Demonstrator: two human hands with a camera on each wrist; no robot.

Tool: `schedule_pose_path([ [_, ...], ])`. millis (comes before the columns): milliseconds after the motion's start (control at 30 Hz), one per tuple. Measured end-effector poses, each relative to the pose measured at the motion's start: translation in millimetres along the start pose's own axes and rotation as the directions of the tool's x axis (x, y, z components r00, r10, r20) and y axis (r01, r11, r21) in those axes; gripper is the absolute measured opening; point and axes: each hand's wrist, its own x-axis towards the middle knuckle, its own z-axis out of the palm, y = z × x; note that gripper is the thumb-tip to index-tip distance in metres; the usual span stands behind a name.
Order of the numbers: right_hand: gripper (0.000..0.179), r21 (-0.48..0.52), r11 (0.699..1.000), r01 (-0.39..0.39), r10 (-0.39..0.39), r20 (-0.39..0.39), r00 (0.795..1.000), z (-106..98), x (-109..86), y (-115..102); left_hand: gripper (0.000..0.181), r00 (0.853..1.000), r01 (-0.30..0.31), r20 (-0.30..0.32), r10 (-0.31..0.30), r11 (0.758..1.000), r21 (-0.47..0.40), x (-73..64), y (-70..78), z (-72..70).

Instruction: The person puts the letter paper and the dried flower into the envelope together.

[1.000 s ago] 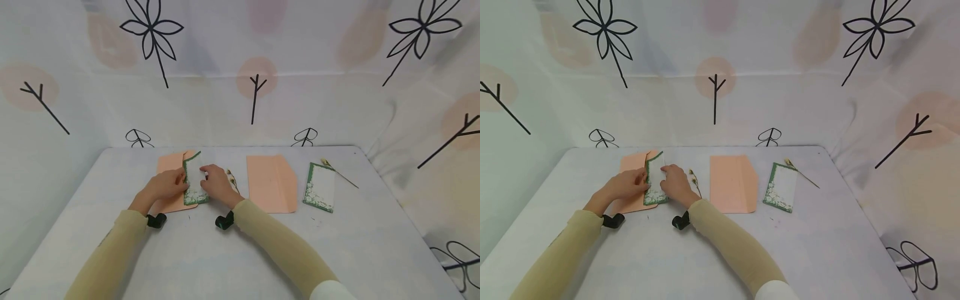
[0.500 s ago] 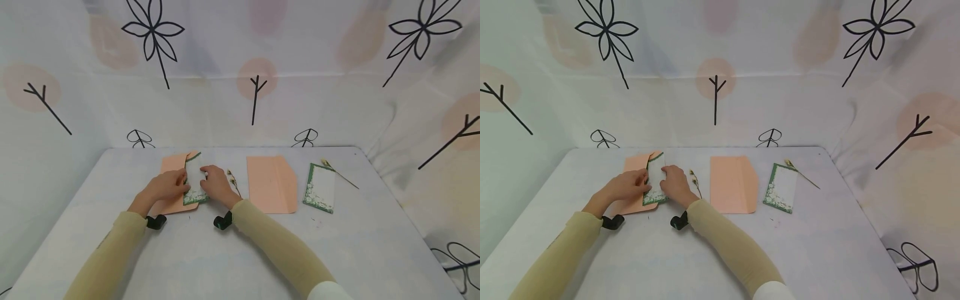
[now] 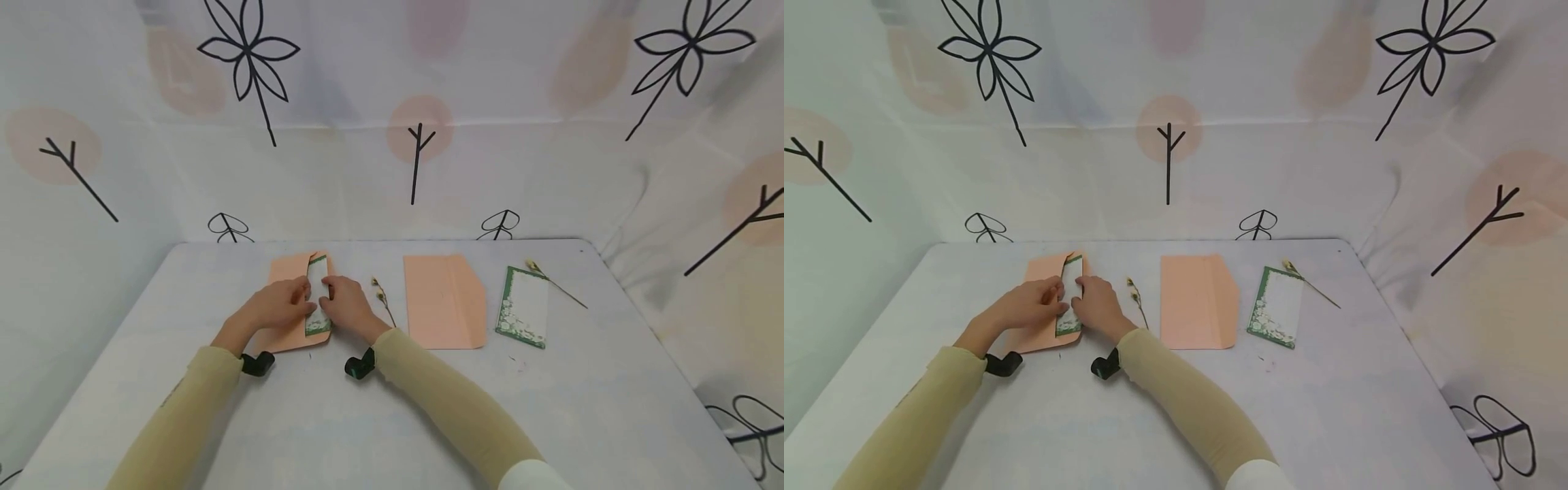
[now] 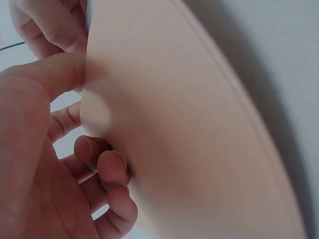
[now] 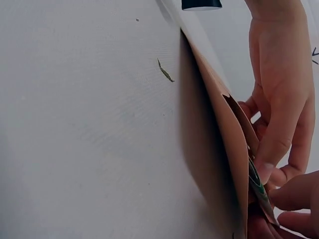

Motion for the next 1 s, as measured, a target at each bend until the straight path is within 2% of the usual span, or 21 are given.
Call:
schedule_pose_path([
  [167,0.042,0.053,0.998,-0.017,0.017,0.002,1.000,0,-2.5,5,0.023,1.000,0.004,0.000,-0.004,1.000,-0.010,-1.2,0.2,0.9],
  [267,0.040,0.123,0.992,-0.032,0.035,-0.022,0.999,-2,-4.8,9,0.023,1.000,0.006,-0.001,-0.006,1.000,-0.012,-1.5,-0.4,1.2],
  [400,0.038,0.243,0.969,-0.040,0.056,-0.057,0.997,-4,-7.2,14,0.023,1.000,0.007,0.000,-0.007,1.000,-0.014,-1.9,-0.5,1.0],
  [500,0.037,0.291,0.956,-0.035,0.055,-0.061,0.997,-4,-8.9,16,0.022,1.000,0.003,-0.001,-0.003,1.000,-0.020,-2.8,0.7,0.2],
  [733,0.043,0.334,0.943,-0.004,0.004,0.001,1.000,-4,-13.3,16,0.022,1.000,-0.006,-0.003,0.006,1.000,-0.023,-2.3,0.3,0.8],
  [1000,0.047,0.291,0.957,-0.003,-0.008,0.035,0.999,0,-11.3,13,0.022,1.000,-0.008,-0.004,0.008,1.000,-0.025,-2.1,-0.5,1.4],
])
